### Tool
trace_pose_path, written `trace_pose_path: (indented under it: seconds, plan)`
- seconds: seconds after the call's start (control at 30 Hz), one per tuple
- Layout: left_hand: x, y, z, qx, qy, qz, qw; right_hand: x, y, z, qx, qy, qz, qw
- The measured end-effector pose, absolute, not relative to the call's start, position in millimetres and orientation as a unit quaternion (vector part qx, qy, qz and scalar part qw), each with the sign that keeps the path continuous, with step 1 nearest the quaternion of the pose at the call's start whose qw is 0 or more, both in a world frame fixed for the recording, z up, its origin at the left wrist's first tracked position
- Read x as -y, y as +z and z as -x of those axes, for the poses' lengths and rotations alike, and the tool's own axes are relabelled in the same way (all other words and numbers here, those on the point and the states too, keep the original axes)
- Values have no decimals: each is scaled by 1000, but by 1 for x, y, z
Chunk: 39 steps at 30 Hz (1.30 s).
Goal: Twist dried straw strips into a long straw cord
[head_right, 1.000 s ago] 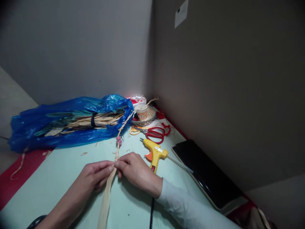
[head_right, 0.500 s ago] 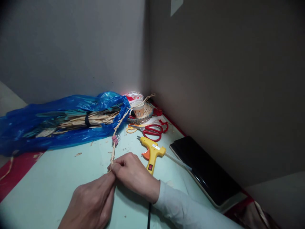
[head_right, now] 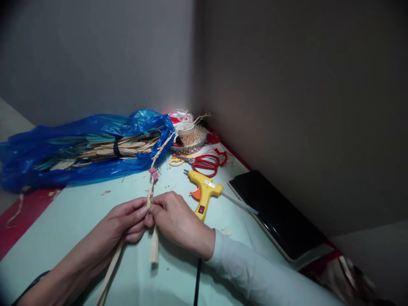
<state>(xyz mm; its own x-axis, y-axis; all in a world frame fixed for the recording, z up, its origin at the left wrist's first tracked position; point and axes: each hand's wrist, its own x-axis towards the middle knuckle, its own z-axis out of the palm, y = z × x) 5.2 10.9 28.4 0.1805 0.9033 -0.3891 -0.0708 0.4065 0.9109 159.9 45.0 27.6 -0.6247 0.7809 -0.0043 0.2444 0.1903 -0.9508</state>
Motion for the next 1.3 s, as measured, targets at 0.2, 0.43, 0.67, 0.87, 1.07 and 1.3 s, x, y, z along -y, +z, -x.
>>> trace_pose_path:
  seconds: [0.2, 0.43, 0.67, 0.87, 1.07, 1.3]
  plan:
    - [-8, 30, -6, -577, 375, -383, 617, -46, 34, -165, 825, 365, 383, 197]
    - [-10, 30, -7, -632, 344, -537, 440, -37, 36, -162, 851, 245, 435, 162]
    - [-14, 24, -2, -642, 343, -540, 422, -35, 41, -163, 866, 222, 436, 107]
    - [-12, 28, 0, -656, 328, -554, 394, -24, 44, -162, 887, 82, 439, 114]
    - [-8, 26, 0, -613, 373, -444, 537, -3, 39, -151, 937, 9, 330, 112]
    - [-3, 25, 8, -554, 388, -371, 637, -5, 28, -148, 954, -27, 281, 102]
